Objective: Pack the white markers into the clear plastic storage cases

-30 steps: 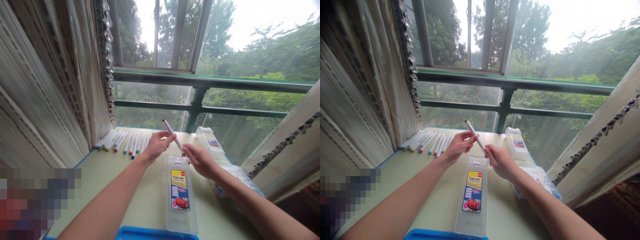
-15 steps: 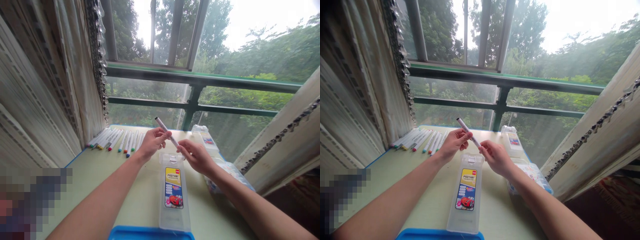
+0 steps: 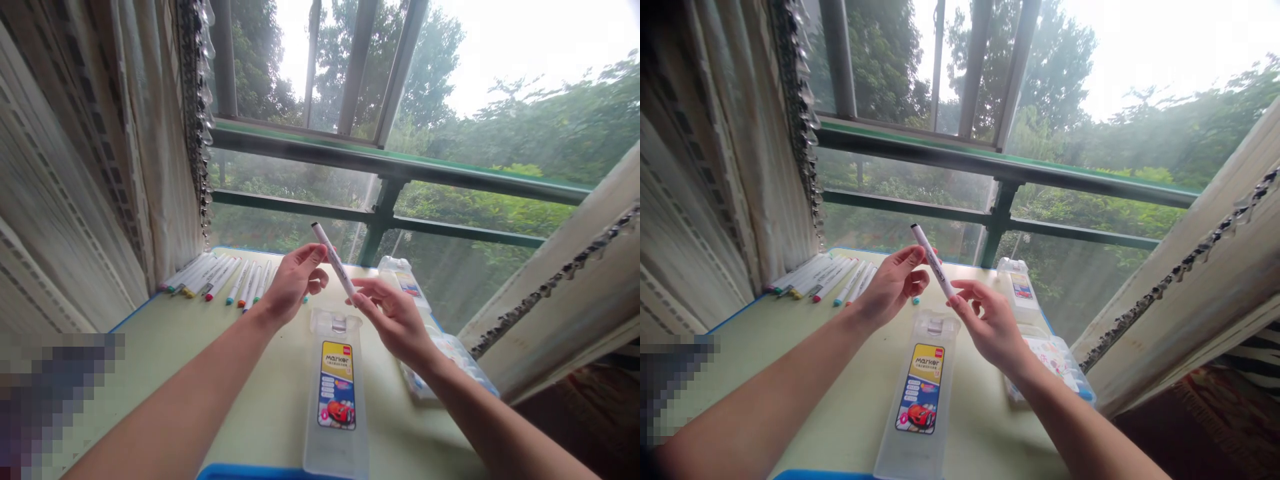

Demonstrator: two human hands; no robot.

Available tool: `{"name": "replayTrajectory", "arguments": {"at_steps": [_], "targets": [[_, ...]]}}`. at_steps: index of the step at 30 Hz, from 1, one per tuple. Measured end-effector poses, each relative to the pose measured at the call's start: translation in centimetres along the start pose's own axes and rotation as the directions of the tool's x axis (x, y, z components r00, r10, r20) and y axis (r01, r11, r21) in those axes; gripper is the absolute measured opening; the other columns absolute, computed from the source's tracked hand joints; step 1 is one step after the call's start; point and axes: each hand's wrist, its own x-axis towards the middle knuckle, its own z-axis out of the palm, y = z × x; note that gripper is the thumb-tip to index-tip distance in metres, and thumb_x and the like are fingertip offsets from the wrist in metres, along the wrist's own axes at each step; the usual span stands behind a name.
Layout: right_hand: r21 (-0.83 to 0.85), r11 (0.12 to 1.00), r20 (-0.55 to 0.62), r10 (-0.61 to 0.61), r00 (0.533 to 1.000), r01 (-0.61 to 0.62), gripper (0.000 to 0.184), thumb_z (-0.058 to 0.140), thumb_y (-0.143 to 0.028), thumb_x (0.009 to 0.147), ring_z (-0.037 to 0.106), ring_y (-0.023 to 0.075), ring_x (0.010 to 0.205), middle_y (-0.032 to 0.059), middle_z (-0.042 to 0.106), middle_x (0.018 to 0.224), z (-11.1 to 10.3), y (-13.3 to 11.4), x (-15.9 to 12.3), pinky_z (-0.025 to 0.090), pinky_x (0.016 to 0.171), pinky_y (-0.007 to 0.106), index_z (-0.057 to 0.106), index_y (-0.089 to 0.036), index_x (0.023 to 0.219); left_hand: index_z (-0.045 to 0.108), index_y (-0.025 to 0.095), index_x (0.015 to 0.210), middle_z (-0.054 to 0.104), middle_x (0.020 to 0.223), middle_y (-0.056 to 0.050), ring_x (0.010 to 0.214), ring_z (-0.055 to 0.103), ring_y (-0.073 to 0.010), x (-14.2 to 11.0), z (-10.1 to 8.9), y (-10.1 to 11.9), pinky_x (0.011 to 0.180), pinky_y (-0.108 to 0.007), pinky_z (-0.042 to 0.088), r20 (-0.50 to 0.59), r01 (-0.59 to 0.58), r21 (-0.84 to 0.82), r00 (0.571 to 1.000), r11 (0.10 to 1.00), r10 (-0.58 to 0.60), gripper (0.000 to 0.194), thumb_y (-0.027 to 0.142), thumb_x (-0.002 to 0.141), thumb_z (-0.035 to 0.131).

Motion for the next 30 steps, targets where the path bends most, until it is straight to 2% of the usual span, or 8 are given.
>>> {"name": "replayTrajectory", "arguments": {"at_steps": [4, 8, 12, 15, 26, 30], "targets": [[0.013, 0.999, -0.028, -0.037, 0.999, 0.037, 0.027, 0.062, -0.035, 0.093, 0.069, 0.0187, 0.078, 0.0065, 0.074, 0.088, 0.1, -0.9, -0.7, 0.053, 0.065, 0.031, 0.065, -0.018, 0.113, 0.070, 0.017, 0.095, 0.066, 0.094, -0.006, 0.051, 0.046, -0.0033, -0.4, 0.7, 0.3, 0.045, -0.019, 0.028, 0.028, -0.023, -0.070, 0.999, 0.997, 0.025, 0.028, 0.044, 0.086, 0.068], [-0.076, 0.989, -0.064, -0.129, 0.990, 0.124, 0.024, 0.061, -0.030, 0.093, 0.065, 0.0164, 0.073, 0.0027, 0.071, 0.084, 0.3, -1.2, -1.5, 0.050, 0.065, 0.031, 0.064, -0.021, 0.116, 0.072, 0.018, 0.099, 0.064, 0.090, -0.005, 0.051, 0.045, -0.0033, -0.7, 1.0, 0.3, 0.045, -0.019, 0.028, 0.040, -0.009, -0.113, 0.999, 0.994, 0.014, 0.029, 0.044, 0.087, 0.067], [-0.181, 0.959, -0.081, -0.235, 0.969, 0.217, 0.031, 0.063, -0.024, 0.092, 0.059, 0.0133, 0.067, -0.0010, 0.069, 0.080, 0.7, -1.1, -2.0, 0.047, 0.063, 0.029, 0.059, -0.023, 0.123, 0.073, 0.017, 0.099, 0.062, 0.087, -0.004, 0.051, 0.043, -0.0025, -0.7, 1.0, 0.1, 0.046, -0.019, 0.027, 0.038, 0.006, -0.128, 0.999, 0.992, -0.001, 0.029, 0.043, 0.086, 0.069], [-0.219, 0.939, -0.080, -0.289, 0.954, 0.266, 0.037, 0.064, -0.022, 0.091, 0.061, 0.0129, 0.069, -0.0019, 0.068, 0.080, 1.1, -0.9, -2.1, 0.047, 0.063, 0.028, 0.055, -0.024, 0.127, 0.074, 0.017, 0.099, 0.063, 0.086, -0.004, 0.051, 0.042, -0.0020, -0.7, 0.9, -0.1, 0.047, -0.019, 0.026, 0.052, 0.019, -0.135, 0.999, 0.991, -0.013, 0.029, 0.042, 0.086, 0.069], [-0.292, 0.915, -0.086, -0.316, 0.945, 0.280, 0.038, 0.067, -0.024, 0.089, 0.061, 0.0139, 0.064, -0.0024, 0.069, 0.076, 1.4, -0.8, -2.1, 0.047, 0.060, 0.028, 0.052, -0.024, 0.124, 0.075, 0.019, 0.104, 0.062, 0.082, -0.002, 0.055, 0.041, -0.0029, -1.1, 1.2, 0.2, 0.050, -0.019, 0.027, 0.127, 0.101, -0.137, 0.988, 0.985, -0.084, 0.027, 0.033, 0.082, 0.074], [-0.289, 0.918, -0.084, -0.305, 0.949, 0.270, 0.040, 0.066, -0.022, 0.088, 0.061, 0.0137, 0.064, -0.0024, 0.069, 0.076, 1.5, -0.7, -2.0, 0.047, 0.060, 0.028, 0.050, -0.024, 0.125, 0.074, 0.018, 0.105, 0.060, 0.080, -0.001, 0.055, 0.040, -0.0025, -1.1, 1.2, 0.1, 0.051, -0.019, 0.026, 0.140, 0.098, -0.139, 0.987, 0.985, -0.078, 0.026, 0.032, 0.082, 0.075]]}}
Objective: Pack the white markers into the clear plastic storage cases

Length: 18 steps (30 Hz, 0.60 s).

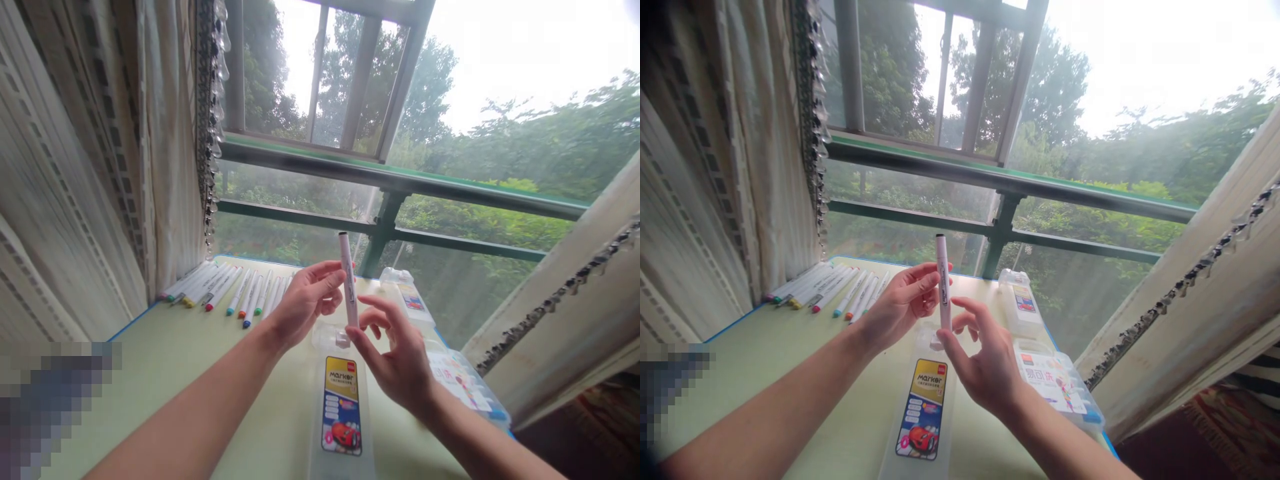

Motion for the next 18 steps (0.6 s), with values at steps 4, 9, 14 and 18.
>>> {"name": "replayTrajectory", "arguments": {"at_steps": [4, 9, 14, 18], "targets": [[0.012, 1.000, 0.017, 0.024, 1.000, -0.025, 0.042, 0.065, -0.020, 0.088, 0.061, 0.0143, 0.067, -0.0021, 0.068, 0.078, -0.08, 0.22, -0.16, 0.047, 0.062, 0.029, 0.049, -0.024, 0.127, 0.073, 0.017, 0.106, 0.060, 0.086, -0.003, 0.056, 0.041, -0.0024, -0.01, -0.02, -0.08, 0.051, -0.020, 0.026, 0.008, -0.008, 0.010, 1.000, 1.000, 0.008, 0.027, 0.032, 0.084, 0.073], [0.030, 0.998, 0.026, 0.052, 0.998, -0.052, 0.048, 0.069, -0.025, 0.086, 0.063, 0.0165, 0.071, -0.0005, 0.068, 0.081, -0.13, 0.48, -0.19, 0.047, 0.063, 0.031, 0.048, -0.024, 0.129, 0.073, 0.018, 0.105, 0.061, 0.086, -0.003, 0.057, 0.041, -0.0031, -0.10, 0.05, 0.00, 0.051, -0.020, 0.027, 0.025, -0.006, 0.022, 1.000, 1.000, 0.005, 0.025, 0.032, 0.084, 0.073], [0.001, 0.998, -0.002, 0.067, 0.998, -0.067, 0.049, 0.075, -0.028, 0.081, 0.063, 0.0168, 0.066, -0.0003, 0.070, 0.079, -0.16, 0.51, 0.09, 0.048, 0.061, 0.032, 0.051, -0.024, 0.124, 0.073, 0.020, 0.106, 0.062, 0.088, -0.004, 0.057, 0.042, -0.0036, -0.19, 0.14, 0.10, 0.051, -0.020, 0.026, 0.029, -0.003, 0.033, 1.000, 0.999, 0.002, 0.027, 0.034, 0.084, 0.073], [-0.024, 0.997, -0.026, 0.066, 0.997, -0.067, 0.042, 0.072, -0.026, 0.083, 0.063, 0.0164, 0.065, -0.0001, 0.072, 0.079, -0.13, 0.42, 0.33, 0.049, 0.061, 0.031, 0.055, -0.024, 0.121, 0.073, 0.020, 0.103, 0.058, 0.079, -0.001, 0.055, 0.040, -0.0034, -0.10, 0.15, 0.07, 0.050, -0.020, 0.025, 0.026, -0.017, 0.030, 1.000, 0.999, 0.016, 0.025, 0.033, 0.081, 0.075]]}}
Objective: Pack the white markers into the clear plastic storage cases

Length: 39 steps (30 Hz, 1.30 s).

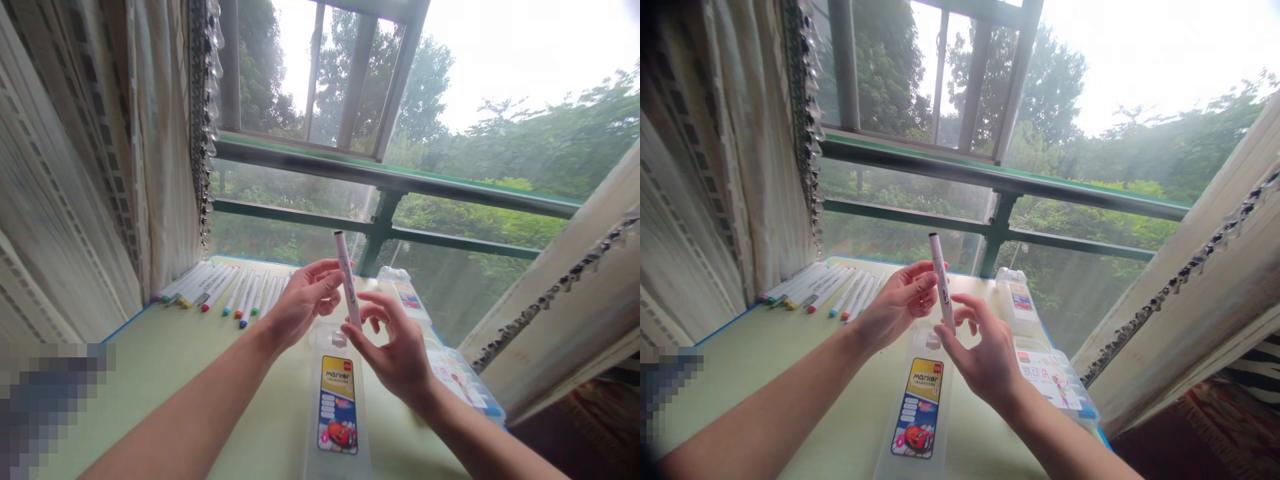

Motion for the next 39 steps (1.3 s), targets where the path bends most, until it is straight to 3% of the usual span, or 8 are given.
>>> {"name": "replayTrajectory", "arguments": {"at_steps": [6, 12, 15, 19, 25, 31, 39], "targets": [[-0.005, 1.000, 0.036, -0.027, 0.999, 0.027, 0.035, 0.064, -0.022, 0.088, 0.066, 0.0160, 0.067, 0.0027, 0.076, 0.086, -0.28, -0.38, 0.07, 0.051, 0.061, 0.030, 0.059, -0.022, 0.123, 0.074, 0.016, 0.101, 0.047, 0.063, 0.004, 0.052, 0.035, -0.0040, 0.06, 0.08, 0.12, 0.049, -0.021, 0.024, -0.027, 0.006, 0.001, 1.000, 1.000, -0.006, 0.030, 0.033, 0.076, 0.080], [-0.015, 0.998, 0.041, -0.062, 0.997, 0.063, 0.042, 0.069, -0.025, 0.086, 0.067, 0.0164, 0.069, 0.0025, 0.077, 0.087, -0.35, -0.49, 0.16, 0.051, 0.061, 0.031, 0.059, -0.021, 0.126, 0.074, 0.017, 0.100, 0.062, 0.084, -0.002, 0.055, 0.040, -0.0025, 0.10, 0.00, -0.05, 0.053, -0.020, 0.030, -0.028, -0.009, 0.002, 1.000, 1.000, 0.009, 0.026, 0.033, 0.080, 0.077], [-0.019, 0.999, 0.030, -0.041, 0.999, 0.042, 0.050, 0.076, -0.026, 0.080, 0.069, 0.0170, 0.068, 0.0018, 0.078, 0.086, -0.23, -0.51, 0.15, 0.051, 0.061, 0.031, 0.058, -0.022, 0.127, 0.073, 0.016, 0.095, 0.062, 0.080, -0.001, 0.053, 0.039, -0.0020, 0.20, -0.08, -0.23, 0.051, -0.020, 0.028, -0.043, -0.024, 0.005, 0.999, 1.000, 0.025, 0.022, 0.032, 0.080, 0.078], [-0.013, 1.000, 0.030, -0.011, 1.000, 0.011, 0.038, 0.068, -0.020, 0.084, 0.074, 0.0192, 0.072, 0.0038, 0.080, 0.089, -0.22, -0.57, 0.15, 0.052, 0.061, 0.031, 0.059, -0.022, 0.122, 0.072, 0.016, 0.090, 0.063, 0.075, 0.001, 0.050, 0.037, -0.0015, 0.30, -0.15, -0.31, 0.049, -0.020, 0.025, -0.060, -0.034, 0.005, 0.998, 0.999, 0.034, 0.023, 0.031, 0.075, 0.081], [0.048, 0.999, 0.072, 0.015, 0.997, -0.018, 0.029, 0.059, -0.022, 0.091, 0.077, 0.0227, 0.080, 0.0088, 0.079, 0.100, -0.40, -0.78, 0.11, 0.056, 0.061, 0.032, 0.060, -0.022, 0.121, 0.076, 0.018, 0.093, 0.074, 0.088, -0.007, 0.050, 0.040, -0.0014, 0.28, -0.25, -0.29, 0.050, -0.019, 0.029, -0.058, 0.006, -0.038, 0.998, 0.999, -0.008, 0.028, 0.031, 0.069, 0.086], [0.071, 0.997, 0.080, 0.019, 0.997, -0.025, 0.029, 0.057, -0.022, 0.094, 0.076, 0.0220, 0.087, 0.0097, 0.079, 0.102, -0.42, -0.72, 0.13, 0.054, 0.061, 0.030, 0.059, -0.020, 0.123, 0.077, 0.019, 0.096, 0.076, 0.093, -0.009, 0.050, 0.039, -0.0010, 0.23, -0.25, -0.30, 0.051, -0.018, 0.030, -0.007, -0.014, -0.032, 1.000, 0.999, 0.014, 0.023, 0.028, 0.075, 0.081], [0.042, 0.999, 0.043, -0.006, 0.999, 0.004, 0.042, 0.066, -0.023, 0.088, 0.072, 0.0192, 0.080, 0.0062, 0.078, 0.098, -0.43, -0.31, 0.13, 0.049, 0.060, 0.031, 0.057, -0.021, 0.129, 0.077, 0.022, 0.104, 0.074, 0.104, -0.010, 0.052, 0.045, -0.0010, 0.18, -0.16, -0.06, 0.053, -0.018, 0.034, -0.002, 0.031, -0.011, 1.000, 0.999, -0.031, 0.024, 0.029, 0.082, 0.076]]}}
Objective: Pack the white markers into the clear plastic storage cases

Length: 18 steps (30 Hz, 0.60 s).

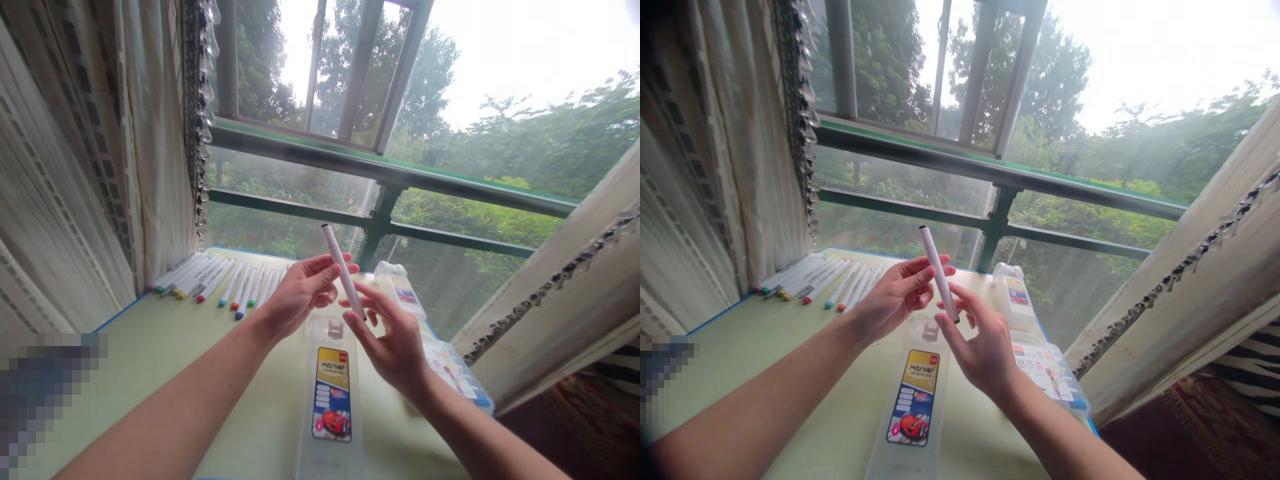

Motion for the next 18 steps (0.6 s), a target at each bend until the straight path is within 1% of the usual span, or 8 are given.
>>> {"name": "replayTrajectory", "arguments": {"at_steps": [5, 11, 15, 18], "targets": [[-0.033, 0.999, -0.004, 0.001, 1.000, -0.002, 0.053, 0.071, -0.022, 0.083, 0.070, 0.0187, 0.076, 0.0045, 0.078, 0.098, 0.09, 0.02, -0.05, 0.049, 0.061, 0.032, 0.054, -0.023, 0.133, 0.076, 0.022, 0.108, 0.073, 0.109, -0.011, 0.053, 0.047, -0.0017, -0.02, -0.20, -0.06, 0.054, -0.019, 0.037, -0.001, 0.019, -0.001, 1.000, 1.000, -0.019, 0.026, 0.031, 0.083, 0.074], [-0.030, 1.000, -0.021, -0.010, 1.000, 0.009, 0.051, 0.068, -0.015, 0.082, 0.069, 0.0166, 0.073, 0.0028, 0.078, 0.098, 0.16, 0.02, 0.05, 0.049, 0.060, 0.030, 0.054, -0.022, 0.131, 0.075, 0.022, 0.108, 0.074, 0.105, -0.010, 0.054, 0.047, -0.0011, -0.01, -0.15, 0.01, 0.054, -0.017, 0.035, 0.006, 0.030, -0.001, 1.000, 1.000, -0.030, 0.026, 0.031, 0.084, 0.073], [-0.030, 0.999, -0.023, -0.023, 0.999, 0.023, 0.051, 0.069, -0.016, 0.083, 0.070, 0.0164, 0.074, 0.0030, 0.078, 0.098, 0.10, -0.14, 0.01, 0.050, 0.060, 0.029, 0.055, -0.021, 0.131, 0.075, 0.021, 0.105, 0.074, 0.099, -0.008, 0.053, 0.045, -0.0009, -0.01, -0.01, 0.07, 0.054, -0.017, 0.034, 0.003, 0.016, -0.006, 1.000, 1.000, -0.016, 0.023, 0.030, 0.084, 0.073], [-0.034, 0.999, -0.024, -0.042, 0.999, 0.041, 0.050, 0.068, -0.016, 0.084, 0.070, 0.0155, 0.072, 0.0032, 0.079, 0.098, 0.03, -0.32, -0.02, 0.050, 0.059, 0.029, 0.056, -0.020, 0.132, 0.074, 0.019, 0.102, 0.073, 0.094, -0.007, 0.052, 0.043, -0.0011, -0.03, 0.09, 0.09, 0.052, -0.017, 0.032, -0.011, -0.001, -0.004, 1.000, 1.000, 0.001, 0.022, 0.030, 0.083, 0.075]]}}
